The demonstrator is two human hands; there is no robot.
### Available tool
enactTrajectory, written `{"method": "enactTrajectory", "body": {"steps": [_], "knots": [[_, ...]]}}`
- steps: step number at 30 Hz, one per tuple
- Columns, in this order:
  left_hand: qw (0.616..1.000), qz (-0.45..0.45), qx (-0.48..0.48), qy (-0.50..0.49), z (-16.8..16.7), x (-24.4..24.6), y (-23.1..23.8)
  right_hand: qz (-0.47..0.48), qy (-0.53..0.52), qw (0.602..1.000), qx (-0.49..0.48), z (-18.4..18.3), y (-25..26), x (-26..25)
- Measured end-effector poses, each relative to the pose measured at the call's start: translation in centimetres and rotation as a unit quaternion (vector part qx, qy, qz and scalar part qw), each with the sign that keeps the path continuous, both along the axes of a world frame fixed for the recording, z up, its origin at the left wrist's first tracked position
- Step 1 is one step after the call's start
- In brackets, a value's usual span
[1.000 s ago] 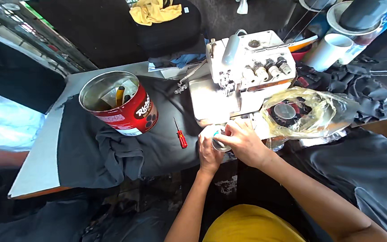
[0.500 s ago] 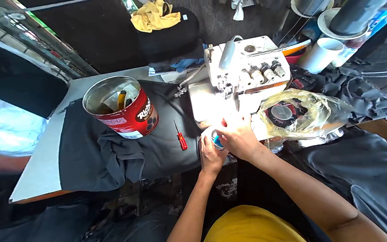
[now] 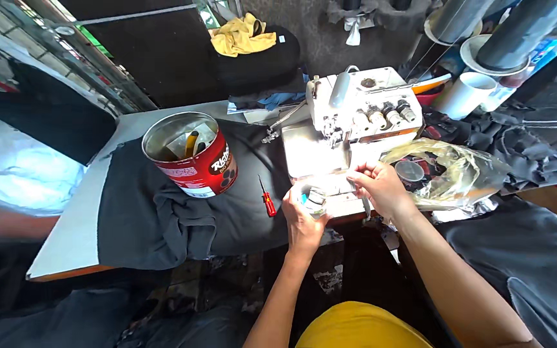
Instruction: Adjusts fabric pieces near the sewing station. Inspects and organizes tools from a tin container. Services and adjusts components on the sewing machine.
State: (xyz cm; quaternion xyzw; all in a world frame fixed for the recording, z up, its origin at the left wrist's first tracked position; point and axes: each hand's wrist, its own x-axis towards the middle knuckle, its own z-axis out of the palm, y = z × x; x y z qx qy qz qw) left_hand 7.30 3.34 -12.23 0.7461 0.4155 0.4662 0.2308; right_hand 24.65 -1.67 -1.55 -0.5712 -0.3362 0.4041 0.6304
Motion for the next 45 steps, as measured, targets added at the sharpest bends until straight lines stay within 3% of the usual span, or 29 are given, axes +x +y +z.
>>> {"method": "enactTrajectory", "body": {"steps": [4,7,13,21,24,30,36,45], "knots": [[0.998,0.026,0.047,0.017,1.3,-0.8,-1.1,0.009,0.055,0.998,0.013,-0.1,-0.8,0.6],[0.998,0.025,0.050,-0.035,3.2,-1.4,-2.5,0.018,0.108,0.994,0.030,-0.4,-1.6,0.7],[0.969,-0.158,0.018,-0.190,5.6,-0.6,-3.9,0.015,0.179,0.981,0.071,-1.6,-4.0,-1.3],[0.973,-0.185,-0.004,-0.140,6.4,0.2,-4.3,0.017,0.072,0.988,0.136,-4.3,-7.9,-2.7],[0.966,-0.172,-0.096,-0.168,7.2,0.4,-4.7,0.040,0.066,0.985,0.152,-5.0,-8.3,-2.4],[0.908,-0.193,-0.297,-0.222,8.1,0.4,-4.5,0.060,-0.005,0.981,0.184,-6.0,-8.4,-2.9],[0.908,-0.198,-0.310,-0.201,8.1,0.5,-4.9,0.035,-0.202,0.963,0.173,-5.6,-8.5,-2.6],[0.925,-0.199,-0.299,-0.122,8.6,0.3,-5.3,0.030,-0.311,0.941,0.127,-3.5,-7.8,-1.1]]}}
